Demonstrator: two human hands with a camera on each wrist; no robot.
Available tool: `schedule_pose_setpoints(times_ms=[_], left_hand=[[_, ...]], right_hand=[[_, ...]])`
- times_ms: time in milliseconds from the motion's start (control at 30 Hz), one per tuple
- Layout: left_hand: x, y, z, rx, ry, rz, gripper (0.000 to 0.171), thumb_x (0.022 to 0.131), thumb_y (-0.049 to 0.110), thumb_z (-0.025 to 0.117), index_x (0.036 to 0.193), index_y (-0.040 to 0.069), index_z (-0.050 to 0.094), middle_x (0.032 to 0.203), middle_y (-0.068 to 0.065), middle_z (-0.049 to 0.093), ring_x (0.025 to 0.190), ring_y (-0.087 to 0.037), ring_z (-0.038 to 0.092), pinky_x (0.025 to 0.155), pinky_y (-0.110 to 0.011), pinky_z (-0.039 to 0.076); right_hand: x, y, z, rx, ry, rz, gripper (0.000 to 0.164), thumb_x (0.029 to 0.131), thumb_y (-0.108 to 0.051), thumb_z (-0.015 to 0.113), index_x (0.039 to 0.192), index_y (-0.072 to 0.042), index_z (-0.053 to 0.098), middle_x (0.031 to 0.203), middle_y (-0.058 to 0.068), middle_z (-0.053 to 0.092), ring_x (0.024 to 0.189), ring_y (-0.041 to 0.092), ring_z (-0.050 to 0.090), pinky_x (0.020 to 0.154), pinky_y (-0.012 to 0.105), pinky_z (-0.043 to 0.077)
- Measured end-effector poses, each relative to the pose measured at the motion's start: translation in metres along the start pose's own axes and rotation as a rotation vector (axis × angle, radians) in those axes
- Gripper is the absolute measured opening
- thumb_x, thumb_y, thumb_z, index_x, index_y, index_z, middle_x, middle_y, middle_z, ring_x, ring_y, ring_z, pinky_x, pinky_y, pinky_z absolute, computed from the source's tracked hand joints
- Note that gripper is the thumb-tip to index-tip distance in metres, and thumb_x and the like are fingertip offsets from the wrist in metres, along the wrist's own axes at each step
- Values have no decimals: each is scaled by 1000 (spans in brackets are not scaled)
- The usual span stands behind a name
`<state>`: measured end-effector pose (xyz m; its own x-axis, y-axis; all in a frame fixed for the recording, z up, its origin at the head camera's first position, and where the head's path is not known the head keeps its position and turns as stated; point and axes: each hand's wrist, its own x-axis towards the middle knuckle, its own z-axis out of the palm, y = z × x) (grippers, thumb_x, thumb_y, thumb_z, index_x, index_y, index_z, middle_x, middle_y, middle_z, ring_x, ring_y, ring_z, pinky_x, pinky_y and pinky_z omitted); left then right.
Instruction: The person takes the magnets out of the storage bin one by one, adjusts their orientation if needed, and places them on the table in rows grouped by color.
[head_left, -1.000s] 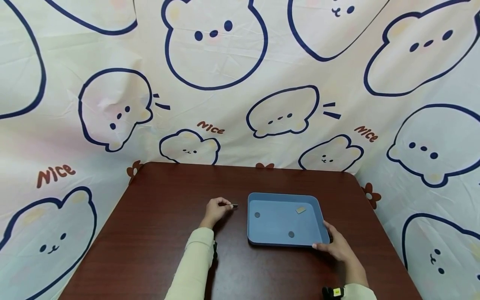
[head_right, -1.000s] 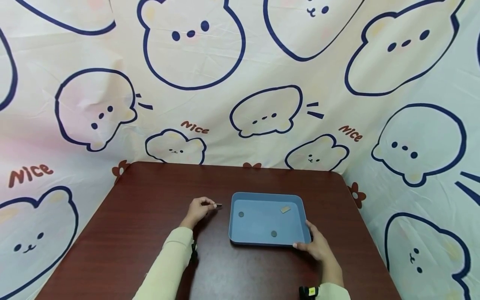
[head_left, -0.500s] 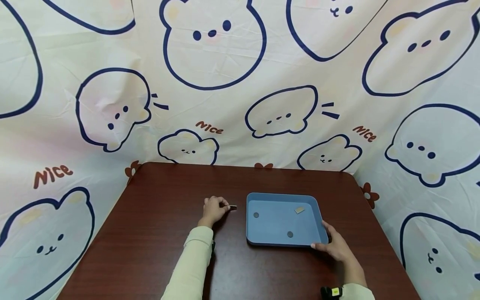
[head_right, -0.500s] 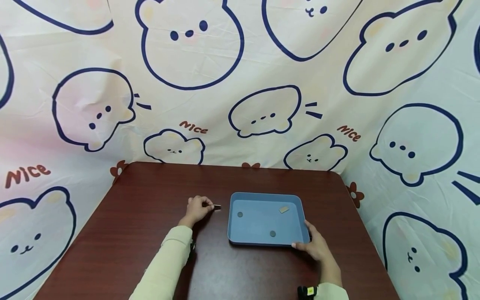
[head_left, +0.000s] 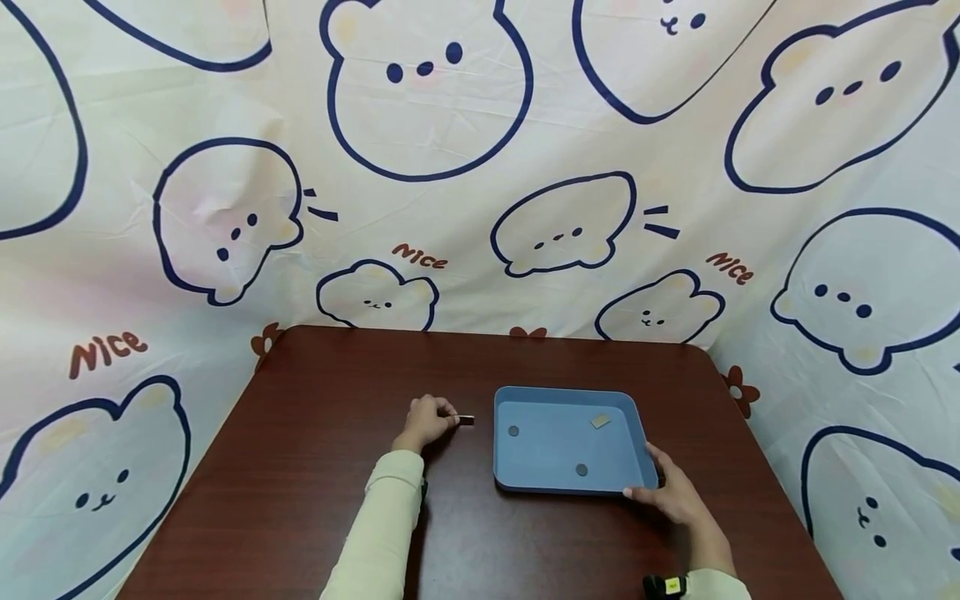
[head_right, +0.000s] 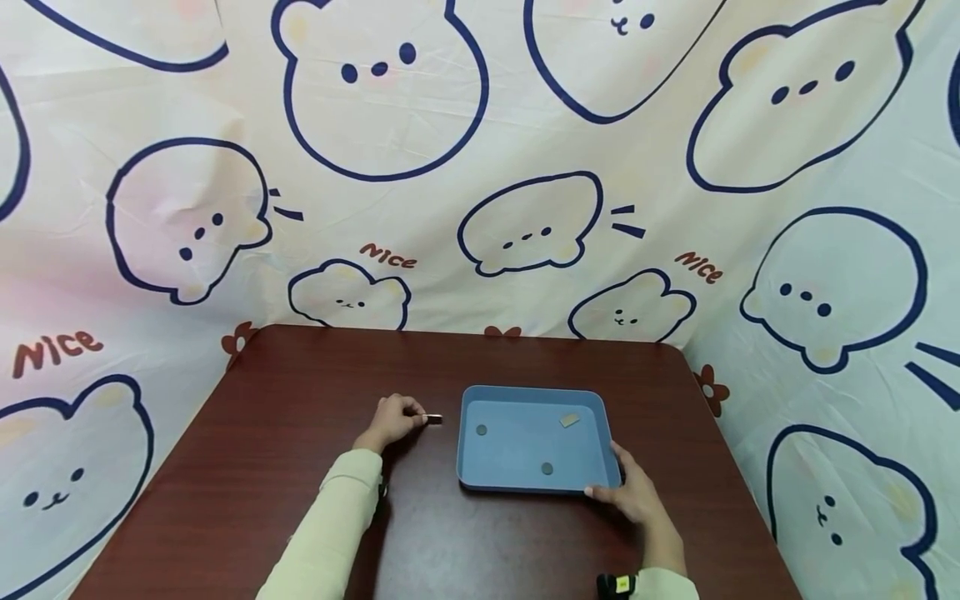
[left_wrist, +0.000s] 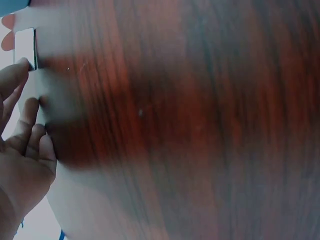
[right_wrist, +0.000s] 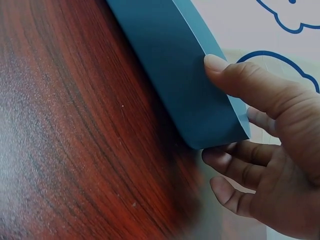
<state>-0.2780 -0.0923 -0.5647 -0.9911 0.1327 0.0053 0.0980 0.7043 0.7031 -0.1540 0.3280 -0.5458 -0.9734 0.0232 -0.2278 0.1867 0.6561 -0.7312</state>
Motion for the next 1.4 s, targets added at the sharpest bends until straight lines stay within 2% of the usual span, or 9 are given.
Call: schedule_pose_setpoints(times_ms=[200,367,533,667,767,1033,1233,1400], left_hand=[[-3,0,1,46,27,-29,8,81,20,73,76,16,69,92,-4,53,95,-31,40,81,-46,36],[-6,0,0,68,48,-11,6,80,19,73,81,13,71,93,-7,53,94,-32,41,79,-47,37],[-6,-1,2,35,75,-9,8,82,17,71,88,13,73,97,-9,56,94,-31,42,80,-46,37],[-6,-3,4,10,84,-17,6,83,17,70,87,14,73,96,-7,57,95,-30,43,81,-45,37],[-8,-2,4,0,90,9,6,82,16,70,87,13,73,94,-5,58,94,-29,44,80,-45,37],[-26,10,-5,-208,126,55,13,81,10,71,93,4,71,91,-7,57,85,-25,58,74,-42,47],[-32,21,3,-247,112,114,16,81,13,73,95,6,71,93,-8,59,83,-24,59,71,-37,49],[-36,36,6,-308,109,175,21,80,14,74,97,3,70,98,-13,59,91,-34,59,79,-45,48]], right_hand=[[0,0,3,11,5,-6,99,74,-28,79,146,2,18,139,34,27,119,46,36,92,59,33],[0,-1,4,7,5,-8,98,75,-28,79,145,2,18,139,34,27,118,46,37,91,59,34],[0,-2,4,5,3,-4,100,74,-29,79,146,3,17,140,34,25,119,47,36,92,59,32],[0,-1,2,3,-2,-1,100,74,-29,79,146,3,16,140,34,25,120,47,34,93,59,32],[0,0,3,7,0,0,99,75,-28,79,146,2,16,140,34,25,120,47,34,92,59,32],[-2,-1,6,31,-11,-4,100,75,-29,79,146,2,16,140,34,26,118,46,37,91,58,34],[-4,1,1,15,-20,-5,98,76,-28,78,146,1,17,140,34,26,120,47,35,90,57,34],[-1,3,-2,-1,-13,-41,98,76,-28,78,146,2,18,139,35,27,118,47,37,89,57,36]])
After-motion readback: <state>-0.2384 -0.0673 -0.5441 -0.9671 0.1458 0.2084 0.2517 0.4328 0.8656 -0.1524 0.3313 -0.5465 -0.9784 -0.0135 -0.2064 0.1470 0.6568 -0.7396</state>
